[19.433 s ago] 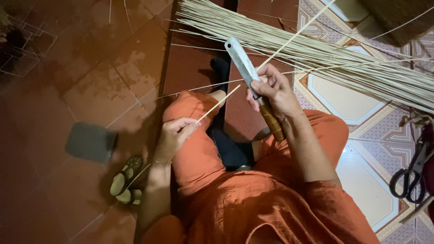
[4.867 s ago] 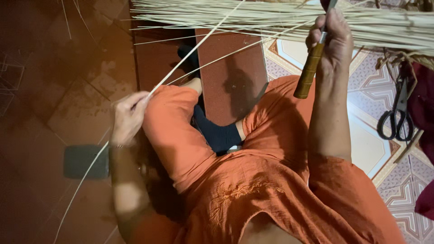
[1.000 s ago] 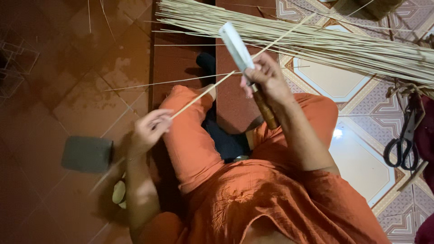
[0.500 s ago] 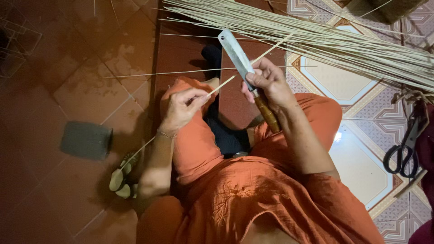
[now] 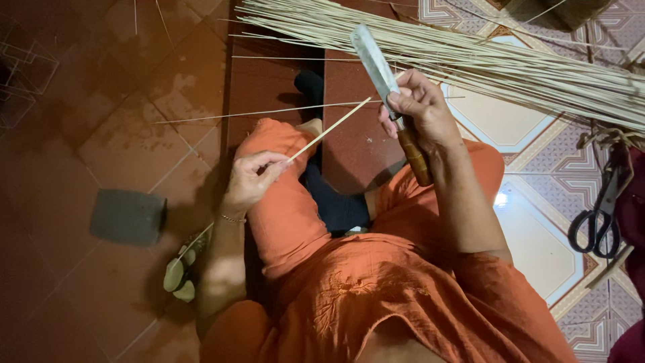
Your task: The person sits on the floor and uses a knife to shave thin strips from long sticks. They hold each stick with one hand and draw the knife along its length to remove material, repeating this process for multiple sticks.
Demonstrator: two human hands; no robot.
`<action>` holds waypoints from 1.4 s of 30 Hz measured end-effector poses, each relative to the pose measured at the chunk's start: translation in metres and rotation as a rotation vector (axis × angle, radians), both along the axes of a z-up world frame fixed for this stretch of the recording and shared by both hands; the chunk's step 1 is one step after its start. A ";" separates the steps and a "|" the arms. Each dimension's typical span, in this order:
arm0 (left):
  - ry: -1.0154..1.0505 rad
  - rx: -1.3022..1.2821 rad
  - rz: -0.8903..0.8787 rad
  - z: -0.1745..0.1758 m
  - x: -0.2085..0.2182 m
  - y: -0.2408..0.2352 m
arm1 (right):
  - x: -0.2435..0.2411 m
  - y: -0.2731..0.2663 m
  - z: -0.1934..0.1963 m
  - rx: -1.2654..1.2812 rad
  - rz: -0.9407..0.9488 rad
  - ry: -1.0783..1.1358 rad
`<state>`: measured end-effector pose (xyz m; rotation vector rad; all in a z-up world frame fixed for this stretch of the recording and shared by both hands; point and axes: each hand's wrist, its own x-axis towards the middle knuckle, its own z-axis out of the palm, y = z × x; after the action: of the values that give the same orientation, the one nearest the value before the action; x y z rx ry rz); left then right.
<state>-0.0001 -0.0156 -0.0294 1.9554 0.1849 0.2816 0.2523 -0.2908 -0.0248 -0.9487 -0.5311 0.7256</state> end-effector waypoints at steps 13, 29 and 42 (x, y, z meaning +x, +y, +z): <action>0.024 0.024 0.059 -0.022 0.027 0.006 | -0.004 -0.009 -0.006 0.118 -0.057 0.159; 0.171 -0.110 -0.061 -0.018 0.035 -0.004 | -0.006 -0.002 0.002 0.004 -0.024 0.071; 0.089 -0.118 -0.111 -0.017 0.013 0.010 | 0.009 -0.033 0.013 0.032 -0.279 -0.006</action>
<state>0.0132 -0.0054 -0.0464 1.8546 0.1465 0.1088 0.2617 -0.3240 -0.0118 -0.9716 -0.4045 0.4618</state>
